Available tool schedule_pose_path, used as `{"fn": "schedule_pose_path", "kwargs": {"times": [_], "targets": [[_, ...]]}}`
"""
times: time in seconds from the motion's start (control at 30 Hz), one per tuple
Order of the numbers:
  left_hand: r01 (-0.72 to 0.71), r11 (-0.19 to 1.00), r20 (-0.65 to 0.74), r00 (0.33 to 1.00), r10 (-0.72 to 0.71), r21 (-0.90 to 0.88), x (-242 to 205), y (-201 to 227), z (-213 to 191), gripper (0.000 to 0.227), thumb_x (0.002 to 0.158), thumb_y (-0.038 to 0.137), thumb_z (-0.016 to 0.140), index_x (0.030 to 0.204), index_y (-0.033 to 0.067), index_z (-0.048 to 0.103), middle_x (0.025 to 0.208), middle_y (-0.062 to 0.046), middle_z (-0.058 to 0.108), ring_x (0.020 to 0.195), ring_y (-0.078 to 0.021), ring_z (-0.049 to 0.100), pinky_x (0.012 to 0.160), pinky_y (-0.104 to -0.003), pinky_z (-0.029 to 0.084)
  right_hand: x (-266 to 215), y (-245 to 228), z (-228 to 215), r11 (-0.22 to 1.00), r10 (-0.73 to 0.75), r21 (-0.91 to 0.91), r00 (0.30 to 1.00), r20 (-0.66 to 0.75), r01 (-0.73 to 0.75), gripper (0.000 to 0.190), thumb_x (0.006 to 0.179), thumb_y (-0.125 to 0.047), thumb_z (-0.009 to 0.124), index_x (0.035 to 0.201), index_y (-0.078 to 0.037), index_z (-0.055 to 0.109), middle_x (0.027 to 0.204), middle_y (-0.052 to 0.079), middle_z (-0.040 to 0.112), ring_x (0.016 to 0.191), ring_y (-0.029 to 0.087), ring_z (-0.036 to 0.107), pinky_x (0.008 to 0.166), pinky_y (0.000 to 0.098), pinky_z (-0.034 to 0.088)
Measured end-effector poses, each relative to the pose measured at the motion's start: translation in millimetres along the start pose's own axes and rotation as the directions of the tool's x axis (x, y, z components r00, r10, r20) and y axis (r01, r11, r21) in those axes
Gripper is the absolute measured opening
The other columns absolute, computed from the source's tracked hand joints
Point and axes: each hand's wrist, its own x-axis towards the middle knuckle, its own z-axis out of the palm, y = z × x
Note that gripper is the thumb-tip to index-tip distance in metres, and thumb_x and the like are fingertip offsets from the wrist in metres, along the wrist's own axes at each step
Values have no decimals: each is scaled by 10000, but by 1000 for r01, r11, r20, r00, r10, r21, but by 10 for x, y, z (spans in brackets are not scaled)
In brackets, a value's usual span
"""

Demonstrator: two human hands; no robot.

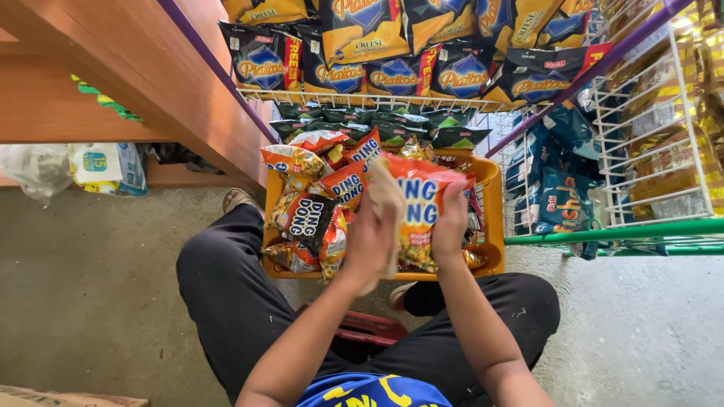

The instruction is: The person wipes individual snack bags clean with a cloth, then places them onto a shelf.

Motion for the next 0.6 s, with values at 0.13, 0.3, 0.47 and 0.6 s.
{"fn": "schedule_pose_path", "kwargs": {"times": [0.13, 0.3, 0.47, 0.6], "targets": [[-313, 878, 9, 943, 332, 361, -357, -138, 85, 586, 990, 421, 569, 1322, -51, 469, 1188, -307, 648, 1112, -449, 629, 967, -559, 501, 107, -35, -54, 1000, 26, -1, 997, -68, -26, 607, 1073, -558, 402, 1187, -17, 652, 1039, 50, 719, 842, 103, 695, 767, 260, 571], [-501, 692, 47, 825, 563, 520, -441, 77, 42, 913, 1013, 461, 516, 1570, -139, 113, 1647, -388, 145, 1552, -556, 164, 1273, -598, 147, 83, 180, -162, 991, -1, -134, 1000, -23, -2, 586, 1110, -532, 390, 1247, -15, 627, 1165, 53, 686, 1005, 85, 663, 914, 261, 555], [-519, 784, -84, 814, 575, 342, -96, 5, 64, 888, 1119, 540, 371, 1602, -141, 67, 1679, -397, 121, 1592, -551, 152, 1328, -565, 167, -100, 45, 65, 988, 61, -156, 953, 297, -14, 605, 1052, -527, 366, 1137, -22, 687, 1034, 27, 738, 908, 97, 680, 819, 270, 555], [-433, 844, -139, 859, 493, 318, 158, 87, -60, 803, 1104, 560, 301, 1597, -72, 247, 1671, -306, 268, 1599, -480, 264, 1327, -538, 220, -31, 761, -460, 934, 15, -333, 912, 409, 133, 645, 1217, -458, 410, 933, 51, 683, 782, 28, 597, 735, 78, 498, 704, 281, 420]]}}
